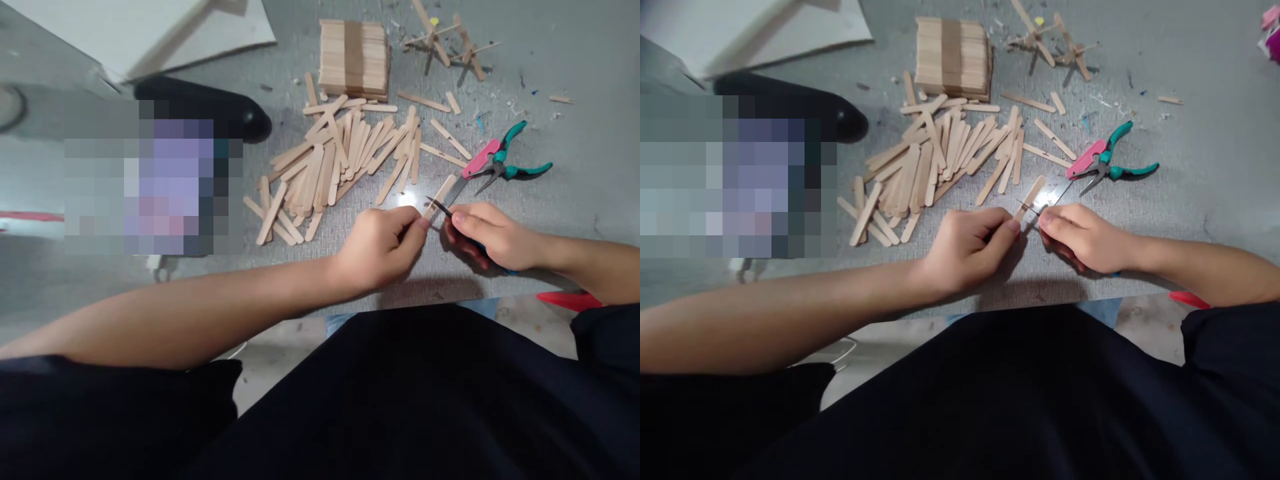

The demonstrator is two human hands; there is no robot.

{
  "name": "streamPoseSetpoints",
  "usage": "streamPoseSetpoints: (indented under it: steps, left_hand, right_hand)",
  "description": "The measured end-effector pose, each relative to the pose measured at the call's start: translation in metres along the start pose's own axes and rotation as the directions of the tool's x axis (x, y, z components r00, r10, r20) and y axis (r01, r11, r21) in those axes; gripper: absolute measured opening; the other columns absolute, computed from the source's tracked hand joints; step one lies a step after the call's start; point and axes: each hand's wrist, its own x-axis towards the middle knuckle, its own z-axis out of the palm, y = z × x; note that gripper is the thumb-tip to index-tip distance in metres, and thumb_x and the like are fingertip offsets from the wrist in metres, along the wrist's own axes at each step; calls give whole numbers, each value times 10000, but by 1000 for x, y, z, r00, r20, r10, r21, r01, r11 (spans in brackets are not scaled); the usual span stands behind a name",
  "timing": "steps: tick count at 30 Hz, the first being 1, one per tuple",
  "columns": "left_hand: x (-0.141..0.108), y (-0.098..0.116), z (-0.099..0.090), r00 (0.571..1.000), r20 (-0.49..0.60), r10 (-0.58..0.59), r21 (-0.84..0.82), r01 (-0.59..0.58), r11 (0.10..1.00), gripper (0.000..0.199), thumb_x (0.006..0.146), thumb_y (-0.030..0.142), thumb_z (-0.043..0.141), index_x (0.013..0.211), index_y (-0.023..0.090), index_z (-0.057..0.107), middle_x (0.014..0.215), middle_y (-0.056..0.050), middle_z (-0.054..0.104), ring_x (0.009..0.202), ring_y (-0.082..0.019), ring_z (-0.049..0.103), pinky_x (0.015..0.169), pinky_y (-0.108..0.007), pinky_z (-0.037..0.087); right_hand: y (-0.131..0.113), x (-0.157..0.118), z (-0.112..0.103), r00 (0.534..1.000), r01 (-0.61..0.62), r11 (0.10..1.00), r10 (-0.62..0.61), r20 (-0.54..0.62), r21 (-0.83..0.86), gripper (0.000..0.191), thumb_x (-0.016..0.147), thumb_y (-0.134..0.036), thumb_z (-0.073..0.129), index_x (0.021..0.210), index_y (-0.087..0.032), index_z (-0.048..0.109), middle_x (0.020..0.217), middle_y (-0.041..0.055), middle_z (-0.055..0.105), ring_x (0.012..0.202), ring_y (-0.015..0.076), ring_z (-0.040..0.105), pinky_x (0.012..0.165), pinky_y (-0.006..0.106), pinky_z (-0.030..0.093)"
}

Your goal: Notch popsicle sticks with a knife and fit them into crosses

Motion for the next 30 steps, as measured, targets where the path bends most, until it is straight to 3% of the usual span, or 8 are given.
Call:
streamPoseSetpoints:
  steps: [2, 4, 7, 9, 12, 15, 21, 30]
  left_hand:
    - [0, 0, -5, 999, 8, 34, 215, -35, 976, 425, 1053, 361, 583, 664, 249, 454, 571, 8, 505, 553, -152, 405, 621, -366, 304]
    - [0, 0, -7, 997, 26, 76, 354, -80, 932, 428, 1031, 340, 580, 644, 244, 425, 567, 1, 489, 566, -159, 378, 675, -399, 324]
    - [-1, -3, -7, 988, 36, 149, 444, -150, 883, 425, 1016, 306, 576, 625, 223, 432, 602, -25, 541, 675, -196, 498, 870, -493, 435]
    - [0, -5, -6, 989, 25, 148, 455, -144, 879, 433, 1015, 318, 587, 617, 215, 451, 647, -47, 576, 796, -247, 580, 976, -576, 447]
    - [4, -6, -5, 995, 27, 97, 420, -100, 902, 432, 981, 342, 641, 603, 218, 475, 692, -68, 575, 916, -307, 614, 1043, -653, 444]
    - [7, -6, -6, 997, 58, 47, 385, -66, 920, 432, 949, 351, 668, 592, 229, 458, 699, -81, 545, 958, -341, 603, 1072, -706, 443]
    - [9, -4, -8, 996, 84, 22, 400, -54, 915, 444, 954, 378, 629, 617, 228, 383, 668, -69, 488, 974, -329, 546, 1092, -755, 371]
    - [10, -6, -9, 995, 92, 48, 378, -79, 922, 456, 967, 382, 635, 619, 234, 379, 676, -64, 471, 965, -305, 512, 1105, -720, 384]
  right_hand:
    - [-5, -2, -2, 998, -59, 993, 57, -25, -101, 518, 1224, -625, 549, 882, -239, 606, 653, -49, 577, 465, 126, 552, 454, 273, 412]
    - [-10, -4, -3, 993, -115, 956, 101, -64, -270, 490, 1242, -516, 500, 858, -233, 614, 697, -6, 657, 534, 140, 630, 532, 289, 453]
    - [-19, -7, -4, 991, -110, 794, 41, -129, -598, 491, 1232, -466, 480, 802, -248, 573, 695, 33, 684, 623, 176, 665, 649, 336, 446]
    - [-24, -11, -3, 987, -88, 676, -41, -157, -732, 437, 1218, -467, 473, 840, -262, 548, 703, 38, 681, 651, 203, 654, 683, 366, 417]
    - [-26, -19, -1, 981, -77, 598, -99, -169, -798, 247, 1173, -434, 505, 1042, -247, 601, 732, 23, 695, 660, 233, 640, 679, 376, 384]
    - [-22, -22, 4, 984, -65, 501, -114, -141, -863, 233, 1148, -397, 491, 1161, -218, 639, 734, 13, 691, 612, 227, 564, 648, 369, 345]
    - [-17, -14, 15, 986, -121, 205, -85, -141, -971, 231, 1134, -264, 479, 1078, -201, 695, 665, 62, 662, 532, 209, 418, 605, 385, 202]
    - [-27, -1, 29, 995, -96, 70, -16, -98, -993, 224, 1020, -104, 506, 972, -177, 713, 668, 82, 609, 519, 166, 286, 551, 364, 188]
